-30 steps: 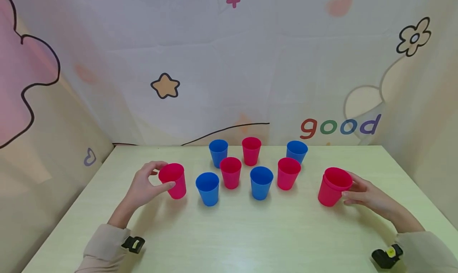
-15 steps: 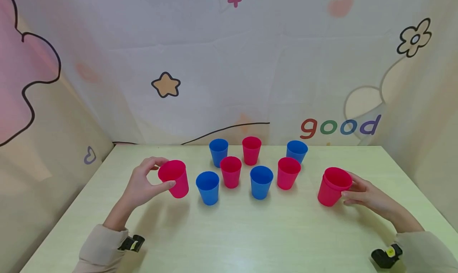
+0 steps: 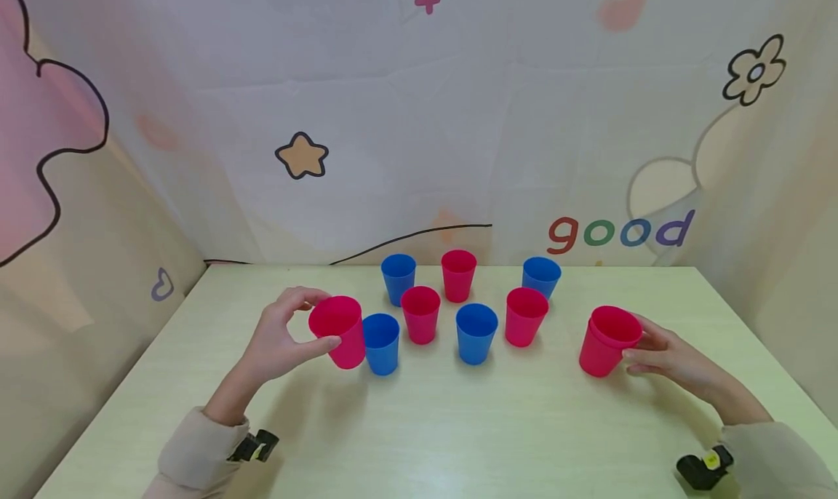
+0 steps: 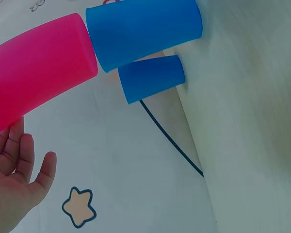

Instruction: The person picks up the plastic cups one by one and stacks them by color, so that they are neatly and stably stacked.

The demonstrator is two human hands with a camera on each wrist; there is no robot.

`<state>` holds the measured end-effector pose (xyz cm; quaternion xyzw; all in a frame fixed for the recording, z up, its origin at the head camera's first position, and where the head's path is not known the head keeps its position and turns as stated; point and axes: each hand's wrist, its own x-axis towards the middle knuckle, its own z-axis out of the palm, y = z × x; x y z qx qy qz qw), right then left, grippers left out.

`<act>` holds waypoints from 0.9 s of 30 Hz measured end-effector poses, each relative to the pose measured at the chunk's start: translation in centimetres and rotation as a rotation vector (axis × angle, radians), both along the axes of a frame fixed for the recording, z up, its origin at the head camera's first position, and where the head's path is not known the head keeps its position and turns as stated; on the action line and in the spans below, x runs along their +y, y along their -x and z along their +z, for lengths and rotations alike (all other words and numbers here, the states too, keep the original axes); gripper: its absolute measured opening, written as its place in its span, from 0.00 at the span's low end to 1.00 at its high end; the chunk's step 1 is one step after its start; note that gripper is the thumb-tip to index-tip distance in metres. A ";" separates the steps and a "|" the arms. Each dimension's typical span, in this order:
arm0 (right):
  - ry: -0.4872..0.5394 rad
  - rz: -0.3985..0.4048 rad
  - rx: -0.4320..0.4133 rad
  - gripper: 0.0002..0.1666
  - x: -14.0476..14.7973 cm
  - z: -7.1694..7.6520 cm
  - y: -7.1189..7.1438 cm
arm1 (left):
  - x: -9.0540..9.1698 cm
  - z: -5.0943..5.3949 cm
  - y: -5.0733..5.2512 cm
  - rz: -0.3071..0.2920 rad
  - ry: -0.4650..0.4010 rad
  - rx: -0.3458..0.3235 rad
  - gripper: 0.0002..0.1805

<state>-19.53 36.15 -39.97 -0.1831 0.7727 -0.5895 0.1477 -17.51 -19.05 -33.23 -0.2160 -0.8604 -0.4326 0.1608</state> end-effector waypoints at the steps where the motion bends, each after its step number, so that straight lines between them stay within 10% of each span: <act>1: 0.002 -0.001 0.000 0.32 0.0 0.0 0.0 | 0.1 0.0 0.0 -0.003 0.000 0.006 0.30; 27: -0.014 -0.014 -0.003 0.33 0.1 0.0 0.0 | 3.3 1.2 0.4 -0.086 -0.018 0.074 0.31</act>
